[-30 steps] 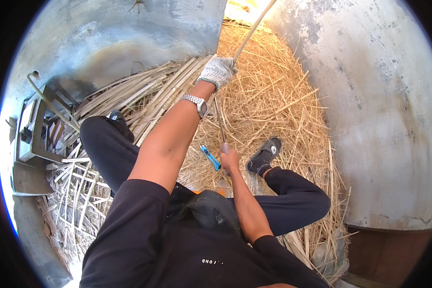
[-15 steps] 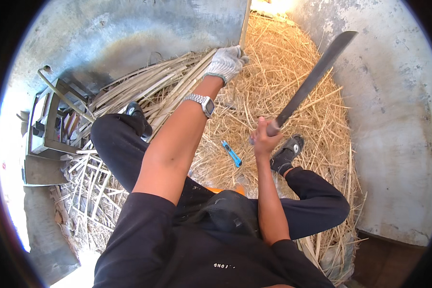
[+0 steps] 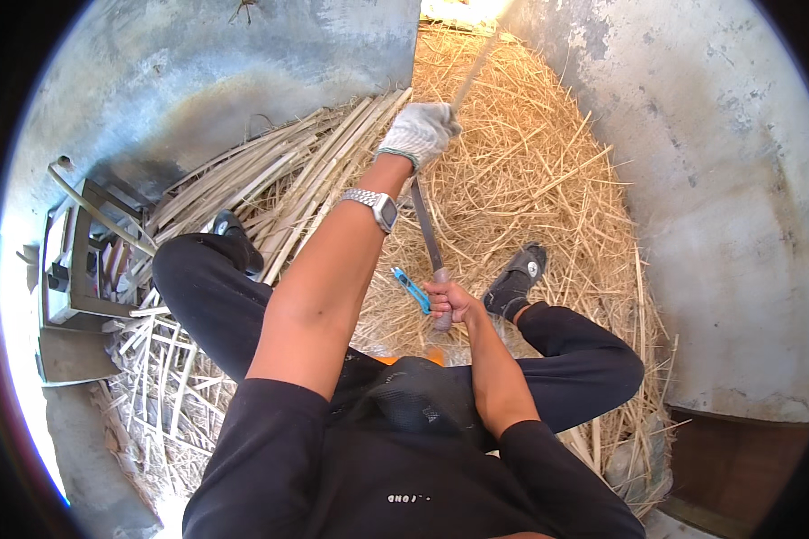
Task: The person sits cross-legged on a straw-covered floor and uses a small knife to peel the outer layer off thin bamboo sticks. They hold the sticks with a gloved left hand and scrape the surface with the knife in their right hand, occasionally switching to a larger machete-like tool to split or cut the bamboo.
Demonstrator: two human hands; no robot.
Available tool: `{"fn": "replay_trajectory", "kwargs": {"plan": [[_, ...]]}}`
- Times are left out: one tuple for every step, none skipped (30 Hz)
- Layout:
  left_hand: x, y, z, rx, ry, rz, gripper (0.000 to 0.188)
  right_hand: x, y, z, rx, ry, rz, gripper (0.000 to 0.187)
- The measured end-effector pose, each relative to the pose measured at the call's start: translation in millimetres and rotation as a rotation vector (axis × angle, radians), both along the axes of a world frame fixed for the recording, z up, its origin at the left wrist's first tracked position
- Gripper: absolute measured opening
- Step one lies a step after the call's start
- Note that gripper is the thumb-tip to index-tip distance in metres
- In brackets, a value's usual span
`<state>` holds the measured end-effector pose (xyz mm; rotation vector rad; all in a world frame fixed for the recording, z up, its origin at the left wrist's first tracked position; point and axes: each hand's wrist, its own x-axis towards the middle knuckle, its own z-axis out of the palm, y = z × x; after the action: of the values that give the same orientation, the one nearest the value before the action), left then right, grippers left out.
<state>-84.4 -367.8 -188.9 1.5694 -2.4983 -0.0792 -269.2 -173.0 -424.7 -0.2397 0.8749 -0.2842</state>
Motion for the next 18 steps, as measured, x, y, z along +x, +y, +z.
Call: {"fn": "replay_trajectory", "kwargs": {"plan": [[-16,3,1,0.252,0.279,0.11,0.012,-3,3,-2,-0.008,-0.009,-0.005,0.037],[-28,8,13,0.496,0.556,0.209,0.014,-12,1,-8,-0.028,-0.02,-0.014,0.036],[-31,13,26,0.434,0.431,0.159,0.02,-23,-4,-16,-0.105,-0.025,0.04,0.031],[-34,13,32,0.385,0.392,0.136,0.019,-32,-1,-33,-0.413,0.411,0.029,0.029],[-37,7,32,0.327,0.404,0.117,0.018,-36,4,-51,-0.713,0.852,0.009,0.03],[-31,0,31,0.272,0.419,0.111,0.018,-33,5,-61,-1.007,1.28,-0.01,0.034],[9,1,5,0.257,0.402,0.174,0.018,11,17,-14,-0.93,1.459,0.075,0.048],[28,0,-7,0.265,0.475,0.19,0.017,23,18,12,-0.911,1.485,0.143,0.045],[60,-11,-32,0.382,0.898,0.245,0.016,35,16,31,-0.906,1.496,0.206,0.043],[97,-21,-51,0.476,1.321,0.299,0.016,48,14,39,-0.91,1.499,0.265,0.04],[100,-25,-57,0.498,1.491,0.297,0.015,43,12,26,-0.892,1.463,0.287,0.037],[108,-27,-60,0.506,1.658,0.301,0.015,43,12,13,-0.873,1.385,0.232,0.037],[102,-22,-62,0.433,1.564,0.28,0.014,38,11,-1,-0.849,1.321,0.179,0.036],[88,-12,-60,0.407,1.424,0.283,0.014,31,13,-12,-0.823,1.258,0.131,0.036],[78,-1,-56,0.377,1.275,0.287,0.014,26,16,-24,-0.69,1.099,0.098,0.028],[48,17,-37,0.406,1.098,0.286,0.015,6,20,-35,-0.548,0.974,0.053,0.021],[29,35,-7,0.404,0.918,0.285,0.016,-7,18,-39,-0.431,0.833,0.006,0.015],[23,41,14,0.375,0.738,0.295,0.018,-16,8,-36,-0.337,0.682,-0.031,0.012]]}}
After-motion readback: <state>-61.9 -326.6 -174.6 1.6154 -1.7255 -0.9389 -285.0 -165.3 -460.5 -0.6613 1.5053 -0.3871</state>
